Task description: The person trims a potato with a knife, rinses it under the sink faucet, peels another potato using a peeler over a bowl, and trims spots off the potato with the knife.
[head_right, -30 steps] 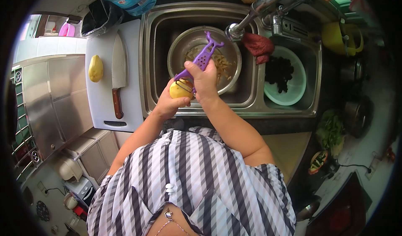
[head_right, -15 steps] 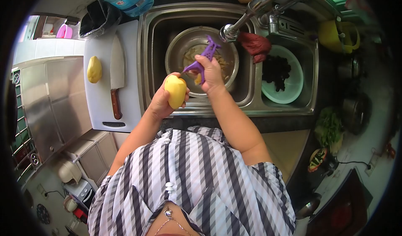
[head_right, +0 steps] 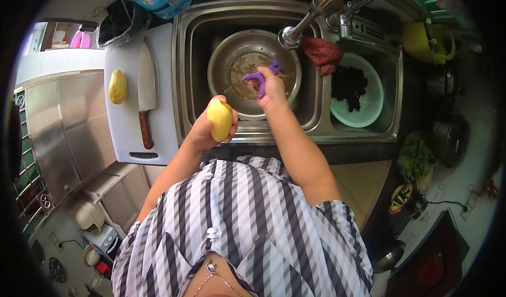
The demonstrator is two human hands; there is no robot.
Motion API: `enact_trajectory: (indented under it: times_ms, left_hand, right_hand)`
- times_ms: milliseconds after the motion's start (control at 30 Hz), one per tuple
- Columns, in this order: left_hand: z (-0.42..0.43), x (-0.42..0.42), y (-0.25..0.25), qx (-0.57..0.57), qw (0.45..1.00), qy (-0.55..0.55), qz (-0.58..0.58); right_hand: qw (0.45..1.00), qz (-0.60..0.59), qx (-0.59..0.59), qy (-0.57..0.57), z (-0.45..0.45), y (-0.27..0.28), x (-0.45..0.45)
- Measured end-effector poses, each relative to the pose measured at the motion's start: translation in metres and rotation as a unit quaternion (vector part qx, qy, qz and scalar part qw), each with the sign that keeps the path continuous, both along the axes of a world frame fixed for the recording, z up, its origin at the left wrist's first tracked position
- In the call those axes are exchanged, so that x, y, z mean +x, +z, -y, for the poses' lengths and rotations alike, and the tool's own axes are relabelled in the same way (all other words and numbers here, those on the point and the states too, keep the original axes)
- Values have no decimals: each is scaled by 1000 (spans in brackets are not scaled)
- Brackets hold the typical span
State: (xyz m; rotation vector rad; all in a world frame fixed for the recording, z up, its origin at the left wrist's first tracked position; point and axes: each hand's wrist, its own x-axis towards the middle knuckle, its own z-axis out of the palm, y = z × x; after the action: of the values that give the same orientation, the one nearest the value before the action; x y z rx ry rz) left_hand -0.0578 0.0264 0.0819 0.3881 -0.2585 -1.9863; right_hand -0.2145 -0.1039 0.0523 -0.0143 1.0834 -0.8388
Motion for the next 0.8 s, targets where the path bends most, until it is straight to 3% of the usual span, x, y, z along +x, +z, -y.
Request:
enact_trajectory:
  times_ms: [100,200,300,400,433,533,700,800]
  left_hand:
    - [-1,-5,-3,100,992,48,-56]
    - [4,-3,-16,167,985,20,25]
    - [13,-11,11,191,978,15,84]
    - [8,-7,8,64,998,1,24]
    - [9,-6,5,86,990,-27,107]
    - [8,-3,6,41,985,-37,163]
    - [9,1,12,19,994,-51,89]
    - [6,2,20,-27,996,-71,38]
  right_hand:
    - [993,-25,-112,18,-6,26,2]
    - [979,1,-201,40,-25,64,25]
    - [965,-34,-257,40,-32,71,35]
    - [964,-30,-255,66,-35,81,38]
    - [964,-24,-253,74,-36,82,39]
    - [969,-12,-234,80,-37,83,40]
    - [991,-9,-113,68,-27,64,33]
    - [1000,2,-22,20,2,18,10]
